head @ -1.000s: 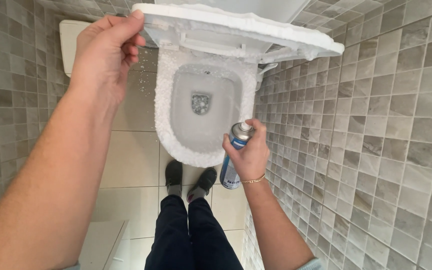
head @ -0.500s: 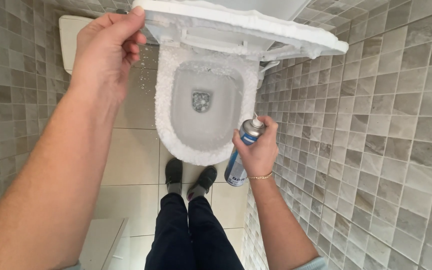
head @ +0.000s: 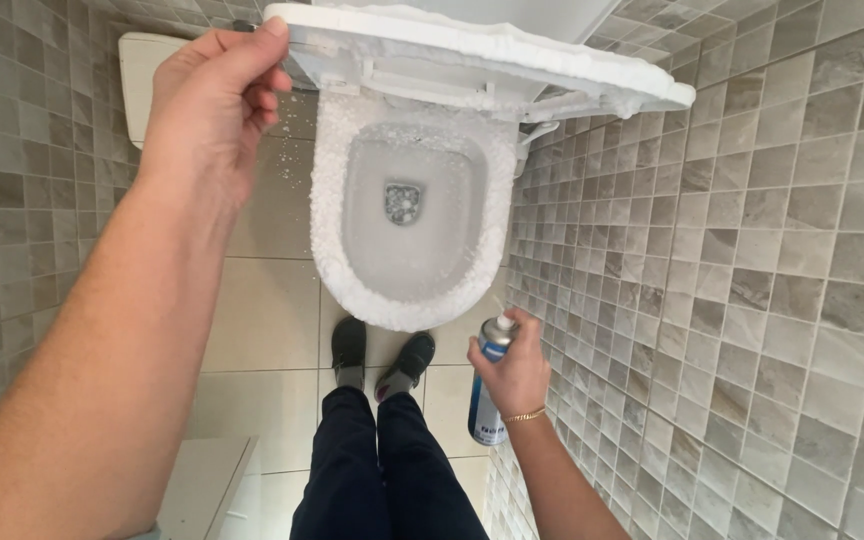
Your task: The person sprays foam cleaner into the toilet bowl and onto the toilet seat, then onto the sink basin, faucet, and shower fixtures. They retrieve a yellow sponge from under the sink and scrub the sink basin and faucet with the sponge, spreading the foam across the surfaces.
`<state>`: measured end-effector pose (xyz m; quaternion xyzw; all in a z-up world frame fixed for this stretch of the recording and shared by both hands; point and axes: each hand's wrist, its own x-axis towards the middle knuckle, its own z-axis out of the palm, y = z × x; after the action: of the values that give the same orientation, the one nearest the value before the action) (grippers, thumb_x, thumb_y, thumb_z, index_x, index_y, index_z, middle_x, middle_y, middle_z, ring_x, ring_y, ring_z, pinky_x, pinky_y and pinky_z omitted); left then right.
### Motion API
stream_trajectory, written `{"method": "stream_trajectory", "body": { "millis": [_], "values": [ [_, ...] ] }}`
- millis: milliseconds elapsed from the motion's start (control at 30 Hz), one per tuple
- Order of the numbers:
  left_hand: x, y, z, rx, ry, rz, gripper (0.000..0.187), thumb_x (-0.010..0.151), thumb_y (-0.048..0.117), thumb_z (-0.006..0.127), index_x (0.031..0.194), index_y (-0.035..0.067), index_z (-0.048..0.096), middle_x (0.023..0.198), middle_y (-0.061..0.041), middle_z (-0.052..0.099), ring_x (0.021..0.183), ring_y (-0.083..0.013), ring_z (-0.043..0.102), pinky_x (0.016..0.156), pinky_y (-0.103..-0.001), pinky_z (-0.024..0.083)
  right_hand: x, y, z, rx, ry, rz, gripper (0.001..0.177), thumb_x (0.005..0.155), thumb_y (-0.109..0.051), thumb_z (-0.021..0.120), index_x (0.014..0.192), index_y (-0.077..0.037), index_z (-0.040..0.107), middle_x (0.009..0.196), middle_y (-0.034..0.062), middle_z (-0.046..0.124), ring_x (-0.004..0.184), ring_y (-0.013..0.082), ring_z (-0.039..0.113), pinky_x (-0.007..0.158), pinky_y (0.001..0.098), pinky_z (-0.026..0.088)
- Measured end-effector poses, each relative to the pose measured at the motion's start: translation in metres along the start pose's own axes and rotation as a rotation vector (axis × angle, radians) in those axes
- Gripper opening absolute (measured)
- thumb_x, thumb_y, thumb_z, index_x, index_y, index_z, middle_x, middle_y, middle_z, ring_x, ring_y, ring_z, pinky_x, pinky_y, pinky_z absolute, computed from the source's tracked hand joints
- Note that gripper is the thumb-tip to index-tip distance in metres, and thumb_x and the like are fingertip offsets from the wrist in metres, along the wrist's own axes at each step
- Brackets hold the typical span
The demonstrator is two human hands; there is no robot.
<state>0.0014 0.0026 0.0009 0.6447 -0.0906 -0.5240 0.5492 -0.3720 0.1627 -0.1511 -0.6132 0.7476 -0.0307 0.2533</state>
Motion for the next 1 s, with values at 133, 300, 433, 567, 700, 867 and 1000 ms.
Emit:
{"method": "stream_trajectory", "body": {
  "millis": [133,300,433,567,700,867,1000],
  "values": [
    [-0.003,-0.001,-0.001,0.006,-0.003,-0.004,0.03,0.092,0.025,0.083,0.075,0.02,0.059,0.068,0.003,0.065,0.057,-0.0031,0.052,0.056,-0.017,0.041,-0.028,0.011,0.022,-0.05,-0.052,-0.127,0.063,0.077,-0.043,0.081,0.125,-0.021,0.048,0.122,-0.0005,0.06,0.088,0.0263,0.071,0.063,0.0502,0.058],
    [-0.005,-0.004,-0.004,0.013,0.002,-0.007,0.031,0.092,0.024,0.083,0.075,0.02,0.059,0.068,0.002,0.065,0.057,-0.0032,0.051,0.056,-0.017,0.042,-0.053,-0.006,0.032,-0.048,-0.112,-0.246,0.06,0.08,-0.041,0.081,0.123,-0.02,0.045,0.122,-0.0008,0.057,0.085,0.0238,0.071,0.05,0.0466,0.057],
    [-0.008,-0.007,-0.006,0.015,-0.008,-0.005,0.031,0.092,0.024,0.083,0.074,0.02,0.059,0.068,0.002,0.065,0.057,-0.0027,0.05,0.057,-0.016,0.041,-0.064,-0.024,0.034,0.005,-0.057,-0.385,0.061,0.076,-0.036,0.086,0.119,-0.019,0.047,0.118,0.0012,0.059,0.077,0.0233,0.071,0.044,0.0405,0.057],
    [-0.012,-0.006,-0.008,0.016,-0.002,-0.017,0.029,0.093,0.023,0.084,0.075,0.02,0.061,0.068,0.003,0.066,0.057,-0.0024,0.051,0.056,-0.015,0.042,-0.07,-0.032,0.036,0.02,-0.031,-0.445,0.063,0.074,-0.034,0.087,0.118,-0.018,0.046,0.119,0.0029,0.06,0.073,0.0238,0.071,0.04,0.0378,0.056],
    [-0.014,-0.007,-0.009,0.031,-0.009,-0.023,0.027,0.093,0.024,0.083,0.077,0.02,0.061,0.068,0.004,0.066,0.058,-0.0019,0.052,0.057,-0.015,0.043,-0.064,-0.02,0.029,0.039,-0.033,-0.424,0.063,0.074,-0.033,0.087,0.12,-0.017,0.046,0.116,0.0031,0.06,0.076,0.0251,0.071,0.044,0.0405,0.057],
    [-0.021,-0.006,-0.008,0.024,-0.015,-0.033,0.027,0.093,0.023,0.083,0.076,0.019,0.061,0.068,0.003,0.065,0.057,-0.0026,0.051,0.057,-0.015,0.042,-0.038,0.001,0.019,0.022,-0.03,-0.083,0.062,0.077,-0.045,0.079,0.124,-0.022,0.046,0.114,0.0012,0.064,0.083,0.0277,0.07,0.061,0.0485,0.055],
    [-0.023,-0.01,-0.008,0.026,-0.002,-0.048,0.027,0.093,0.025,0.082,0.079,0.019,0.06,0.069,0.003,0.065,0.058,-0.003,0.051,0.058,-0.016,0.042,-0.031,-0.019,0.005,0.03,-0.06,-0.023,0.062,0.076,-0.044,0.08,0.124,-0.023,0.047,0.113,-0.0008,0.067,0.078,0.0324,0.072,0.068,0.0505,0.055]
  ]
}}
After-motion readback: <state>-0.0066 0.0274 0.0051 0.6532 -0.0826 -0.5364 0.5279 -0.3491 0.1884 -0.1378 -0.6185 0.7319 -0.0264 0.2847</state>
